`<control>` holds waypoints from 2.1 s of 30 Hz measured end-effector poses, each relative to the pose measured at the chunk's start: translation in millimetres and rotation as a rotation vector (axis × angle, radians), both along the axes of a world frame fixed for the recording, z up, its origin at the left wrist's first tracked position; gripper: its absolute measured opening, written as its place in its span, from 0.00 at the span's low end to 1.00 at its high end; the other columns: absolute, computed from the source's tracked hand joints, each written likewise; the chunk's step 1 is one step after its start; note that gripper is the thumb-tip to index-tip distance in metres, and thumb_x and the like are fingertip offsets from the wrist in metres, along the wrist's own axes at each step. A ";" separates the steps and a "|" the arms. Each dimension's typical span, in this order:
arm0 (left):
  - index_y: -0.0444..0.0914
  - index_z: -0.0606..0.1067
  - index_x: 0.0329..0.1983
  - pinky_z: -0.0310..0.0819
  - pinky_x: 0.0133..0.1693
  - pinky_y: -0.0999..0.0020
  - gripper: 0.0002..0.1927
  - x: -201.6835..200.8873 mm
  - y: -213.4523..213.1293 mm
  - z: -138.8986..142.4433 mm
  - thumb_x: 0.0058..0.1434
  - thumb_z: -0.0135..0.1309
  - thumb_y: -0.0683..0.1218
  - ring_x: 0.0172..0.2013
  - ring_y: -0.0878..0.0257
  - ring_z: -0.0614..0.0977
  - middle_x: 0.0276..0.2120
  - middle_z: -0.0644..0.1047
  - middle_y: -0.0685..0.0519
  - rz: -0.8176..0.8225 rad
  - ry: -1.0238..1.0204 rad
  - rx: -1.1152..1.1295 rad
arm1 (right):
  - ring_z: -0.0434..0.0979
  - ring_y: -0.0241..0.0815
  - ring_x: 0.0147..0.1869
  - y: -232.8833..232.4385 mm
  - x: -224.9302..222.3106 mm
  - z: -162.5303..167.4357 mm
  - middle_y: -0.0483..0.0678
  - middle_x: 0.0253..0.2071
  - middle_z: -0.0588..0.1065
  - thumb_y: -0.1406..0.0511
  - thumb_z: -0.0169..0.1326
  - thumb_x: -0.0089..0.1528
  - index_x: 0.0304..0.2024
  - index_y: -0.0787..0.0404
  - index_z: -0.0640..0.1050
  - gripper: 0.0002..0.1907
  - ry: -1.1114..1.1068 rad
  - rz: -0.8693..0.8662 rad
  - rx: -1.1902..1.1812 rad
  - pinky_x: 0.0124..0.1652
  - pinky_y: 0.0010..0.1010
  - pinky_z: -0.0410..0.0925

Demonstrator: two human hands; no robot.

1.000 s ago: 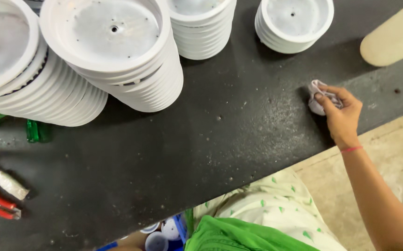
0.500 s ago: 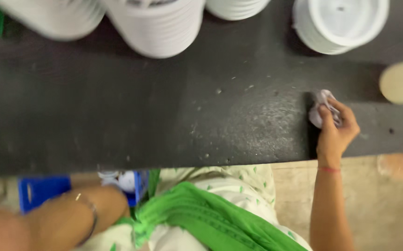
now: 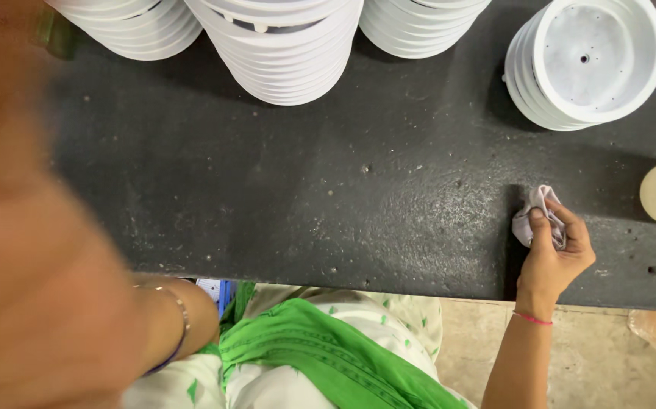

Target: The person picks white plastic lampshade covers one at a time from stacks on the workbench, wipes the inner surface and rim with a cloth, and stacks the wiped covers back on the bench. A plastic bottle sits nearby on the table.

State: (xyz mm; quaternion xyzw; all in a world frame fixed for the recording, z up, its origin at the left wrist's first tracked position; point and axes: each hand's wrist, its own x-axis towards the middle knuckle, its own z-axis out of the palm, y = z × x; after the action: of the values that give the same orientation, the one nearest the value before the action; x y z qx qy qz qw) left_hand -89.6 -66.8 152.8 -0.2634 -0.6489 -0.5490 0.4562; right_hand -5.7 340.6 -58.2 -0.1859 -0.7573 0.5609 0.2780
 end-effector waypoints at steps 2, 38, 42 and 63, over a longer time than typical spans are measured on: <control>0.40 0.65 0.68 0.60 0.68 0.53 0.34 -6.4 13.6 -7.3 0.68 0.66 0.58 0.69 0.48 0.64 0.66 0.61 0.44 -0.007 -0.045 -0.063 | 0.78 0.34 0.55 -0.1 -0.5 -0.6 0.50 0.53 0.80 0.75 0.60 0.69 0.54 0.69 0.80 0.11 0.005 0.000 -0.014 0.58 0.24 0.71; 0.41 0.64 0.73 0.55 0.74 0.48 0.40 -110.5 -7.7 -72.2 0.68 0.69 0.63 0.75 0.42 0.56 0.75 0.51 0.39 0.295 -0.318 -0.510 | 0.78 0.33 0.55 -3.3 2.5 0.3 0.48 0.54 0.80 0.73 0.60 0.68 0.53 0.67 0.81 0.11 0.000 -0.015 0.128 0.57 0.23 0.71; 0.39 0.68 0.62 0.62 0.73 0.49 0.35 -127.6 -0.8 -75.0 0.65 0.65 0.65 0.74 0.45 0.61 0.75 0.49 0.40 0.175 -0.368 -0.343 | 0.77 0.32 0.53 -3.3 0.8 1.2 0.48 0.52 0.80 0.72 0.60 0.68 0.53 0.67 0.81 0.11 -0.027 -0.033 0.108 0.56 0.24 0.70; 0.35 0.66 0.56 0.61 0.69 0.46 0.33 -114.9 18.3 -53.5 0.59 0.70 0.54 0.76 0.37 0.58 0.77 0.52 0.35 0.177 -0.409 -0.286 | 0.77 0.35 0.54 2.5 -5.3 -7.4 0.50 0.50 0.80 0.73 0.60 0.64 0.54 0.67 0.81 0.15 0.018 -0.106 0.057 0.57 0.27 0.69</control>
State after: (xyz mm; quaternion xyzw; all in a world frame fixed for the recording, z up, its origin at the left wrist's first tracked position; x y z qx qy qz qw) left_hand -204.5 -48.5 99.3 -0.1509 -0.8192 -0.4513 0.3201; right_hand -11.0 343.0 -65.6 -0.2124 -0.7595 0.5254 0.3193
